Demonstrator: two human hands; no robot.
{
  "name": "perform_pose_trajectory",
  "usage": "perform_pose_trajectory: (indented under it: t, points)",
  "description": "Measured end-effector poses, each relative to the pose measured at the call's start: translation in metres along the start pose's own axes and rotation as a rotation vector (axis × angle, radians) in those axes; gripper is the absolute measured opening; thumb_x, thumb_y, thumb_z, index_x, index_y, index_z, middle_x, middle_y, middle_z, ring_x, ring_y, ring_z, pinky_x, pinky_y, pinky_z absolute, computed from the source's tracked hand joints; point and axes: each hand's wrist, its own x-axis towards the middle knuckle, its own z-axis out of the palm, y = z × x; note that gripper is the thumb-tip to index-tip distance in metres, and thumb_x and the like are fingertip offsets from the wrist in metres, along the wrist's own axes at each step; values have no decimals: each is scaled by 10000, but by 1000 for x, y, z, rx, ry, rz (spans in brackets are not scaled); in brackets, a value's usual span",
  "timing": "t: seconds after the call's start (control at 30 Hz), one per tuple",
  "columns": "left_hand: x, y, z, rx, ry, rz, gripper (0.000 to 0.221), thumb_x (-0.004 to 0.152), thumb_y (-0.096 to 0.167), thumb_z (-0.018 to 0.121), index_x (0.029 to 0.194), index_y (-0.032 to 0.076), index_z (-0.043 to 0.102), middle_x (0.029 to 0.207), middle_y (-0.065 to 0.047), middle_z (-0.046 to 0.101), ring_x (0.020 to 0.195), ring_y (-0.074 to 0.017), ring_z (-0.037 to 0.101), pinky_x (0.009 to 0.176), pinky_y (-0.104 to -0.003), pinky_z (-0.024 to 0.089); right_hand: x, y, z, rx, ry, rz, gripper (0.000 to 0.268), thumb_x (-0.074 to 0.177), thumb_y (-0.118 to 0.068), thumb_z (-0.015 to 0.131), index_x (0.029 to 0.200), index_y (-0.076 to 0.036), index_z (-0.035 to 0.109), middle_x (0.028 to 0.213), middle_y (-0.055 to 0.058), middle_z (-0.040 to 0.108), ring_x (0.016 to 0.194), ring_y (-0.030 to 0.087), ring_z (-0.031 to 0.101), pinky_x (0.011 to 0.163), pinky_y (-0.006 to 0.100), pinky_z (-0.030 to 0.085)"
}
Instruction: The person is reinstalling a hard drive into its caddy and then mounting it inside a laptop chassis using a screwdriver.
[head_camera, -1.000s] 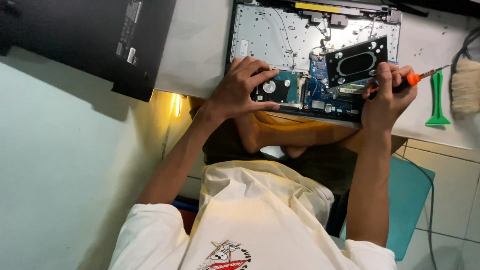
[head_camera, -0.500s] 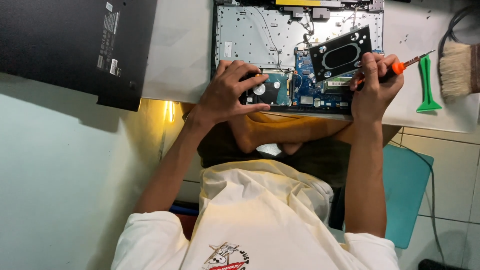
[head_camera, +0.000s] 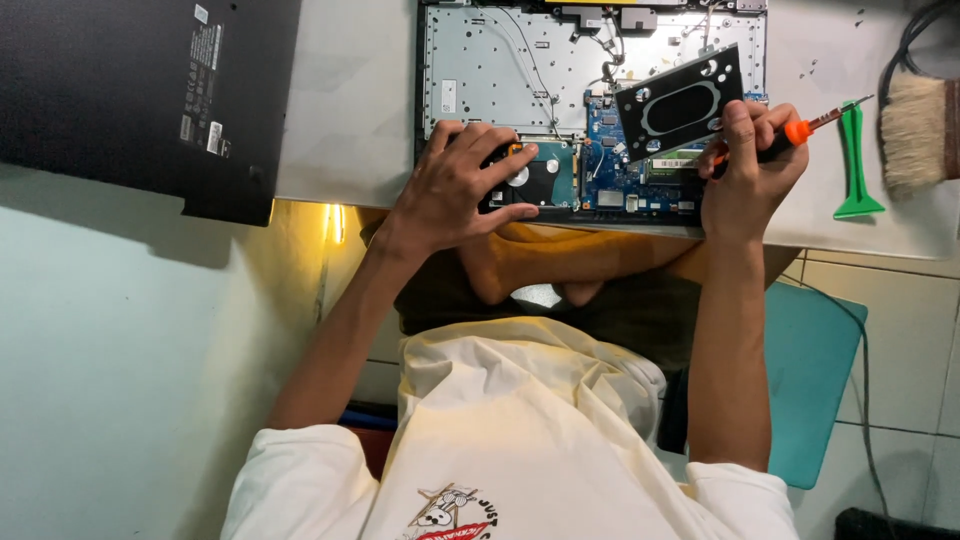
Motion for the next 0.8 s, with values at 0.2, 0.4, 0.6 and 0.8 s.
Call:
perform_pose_trajectory:
  t: [0.2,0.4,0.6,0.8]
  points:
    - [5,-5,2,-31,-8,1,702,1110,627,912,1575,125,754,1536,-134,677,1376,-318,652,1162,-516,446,0,-1,0,-28,-3,-1,475,1205,-136,833,975,-182,420,1090,64,704,651,135,520,524,296,482]
    - [7,-6,3,-115,-41,-20,731,1090,591,924,1590,96,727,1527,-152,654,1406,-341,596,1192,-538,429,0,0,-1,-39,-12,-14,476,1216,-149,833,981,-182,421,1099,66,702,672,145,536,526,310,487]
    - [16,-9,1,-249,-37,-35,655,1024,479,993,1519,119,759,1406,-152,610,1317,-355,566,1146,-544,427,0,0,-1,-34,-21,-21,464,1220,-148,828,991,-181,426,1092,67,689,677,149,536,530,313,484]
    - [24,-21,3,-225,-23,26,692,952,542,1051,1443,125,800,1324,-134,632,1224,-333,595,1087,-533,438,-1,-3,0,-22,-28,-18,482,1225,-156,827,986,-182,410,1075,57,659,640,159,512,529,318,464]
